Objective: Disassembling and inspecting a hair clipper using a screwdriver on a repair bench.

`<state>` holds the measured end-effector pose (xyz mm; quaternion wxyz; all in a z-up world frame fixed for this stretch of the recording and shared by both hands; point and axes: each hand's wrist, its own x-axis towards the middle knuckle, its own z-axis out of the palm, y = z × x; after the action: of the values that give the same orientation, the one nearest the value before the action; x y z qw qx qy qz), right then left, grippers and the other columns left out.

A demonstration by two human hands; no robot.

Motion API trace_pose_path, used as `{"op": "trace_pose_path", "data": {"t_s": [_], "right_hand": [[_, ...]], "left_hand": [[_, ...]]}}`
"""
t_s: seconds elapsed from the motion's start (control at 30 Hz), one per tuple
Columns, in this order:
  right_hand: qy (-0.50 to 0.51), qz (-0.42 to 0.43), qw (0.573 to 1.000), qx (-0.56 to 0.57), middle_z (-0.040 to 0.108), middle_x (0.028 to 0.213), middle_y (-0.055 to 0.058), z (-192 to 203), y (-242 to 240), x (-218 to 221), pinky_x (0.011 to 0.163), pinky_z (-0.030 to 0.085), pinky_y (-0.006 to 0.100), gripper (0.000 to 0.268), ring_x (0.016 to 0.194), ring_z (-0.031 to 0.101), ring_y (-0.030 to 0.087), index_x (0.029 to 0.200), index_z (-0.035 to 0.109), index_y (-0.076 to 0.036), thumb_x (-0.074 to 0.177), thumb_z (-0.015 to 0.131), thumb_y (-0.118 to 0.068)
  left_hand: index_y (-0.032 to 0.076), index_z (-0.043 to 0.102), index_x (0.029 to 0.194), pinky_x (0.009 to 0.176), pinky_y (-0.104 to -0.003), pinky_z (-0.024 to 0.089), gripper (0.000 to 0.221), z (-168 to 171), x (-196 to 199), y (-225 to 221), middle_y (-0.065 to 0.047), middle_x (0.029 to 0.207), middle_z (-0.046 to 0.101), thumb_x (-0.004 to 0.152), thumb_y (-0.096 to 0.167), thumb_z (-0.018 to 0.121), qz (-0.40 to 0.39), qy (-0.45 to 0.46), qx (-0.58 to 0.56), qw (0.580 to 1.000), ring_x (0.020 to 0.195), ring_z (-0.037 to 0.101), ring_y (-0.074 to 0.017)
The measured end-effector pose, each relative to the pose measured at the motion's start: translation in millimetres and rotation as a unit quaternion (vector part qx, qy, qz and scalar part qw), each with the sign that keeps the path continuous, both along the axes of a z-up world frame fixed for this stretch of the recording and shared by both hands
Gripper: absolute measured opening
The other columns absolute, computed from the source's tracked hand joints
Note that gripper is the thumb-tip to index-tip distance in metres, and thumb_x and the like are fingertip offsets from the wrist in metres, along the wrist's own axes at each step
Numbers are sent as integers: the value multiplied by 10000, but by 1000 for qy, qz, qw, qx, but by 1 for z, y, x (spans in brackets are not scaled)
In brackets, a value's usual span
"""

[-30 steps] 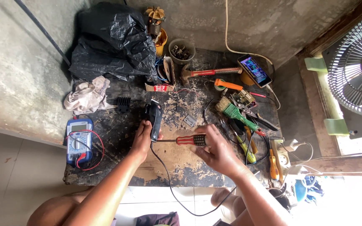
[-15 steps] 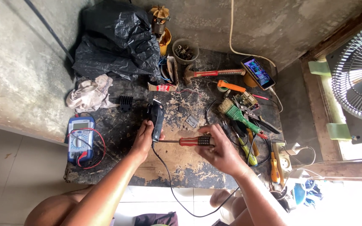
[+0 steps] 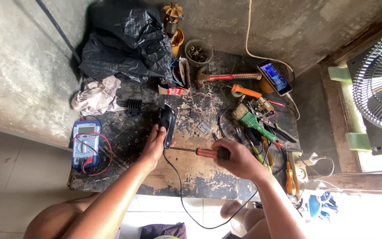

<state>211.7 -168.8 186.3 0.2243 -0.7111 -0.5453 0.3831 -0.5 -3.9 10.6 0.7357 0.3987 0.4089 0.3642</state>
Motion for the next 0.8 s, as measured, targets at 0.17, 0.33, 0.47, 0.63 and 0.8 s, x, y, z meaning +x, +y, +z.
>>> {"op": "trace_pose_path", "data": {"t_s": [0.17,0.33,0.47,0.63,0.8], "right_hand": [[-120,54,991,-25,695,1068,220,-43,2,-3,808,639,481,418,941,747,414,1203,683,-106,790,722,-47],[-154,99,983,-23,740,1012,218,-85,7,-9,788,631,506,401,922,753,430,1228,692,-99,829,694,-135],[-219,86,972,4,723,926,177,-107,10,-17,756,600,526,415,867,738,417,1170,657,-147,756,635,-154],[-216,91,971,38,747,893,93,-101,19,-29,712,614,376,290,817,764,296,1146,673,-214,858,653,-195],[-320,87,943,38,720,875,58,-111,23,-27,699,611,306,214,783,743,217,1116,704,-241,927,605,-223]], "left_hand": [[46,412,1387,745,-457,651,456,8,4,-3,-231,999,624,1054,342,508,-18,50,12,999,778,742,-312],[97,325,1518,791,-471,640,557,31,6,-7,-269,1089,572,1036,305,510,-32,93,28,995,850,737,-355],[163,314,1532,789,-443,642,559,26,7,-6,-233,1077,571,1031,284,528,-56,113,49,991,844,724,-314],[179,283,1542,804,-448,631,568,32,8,-7,-216,1065,569,1036,279,521,-65,121,57,989,856,713,-301],[184,278,1535,797,-409,628,555,28,9,-7,-224,1070,581,1040,275,509,-60,125,57,989,851,704,-280]]}}
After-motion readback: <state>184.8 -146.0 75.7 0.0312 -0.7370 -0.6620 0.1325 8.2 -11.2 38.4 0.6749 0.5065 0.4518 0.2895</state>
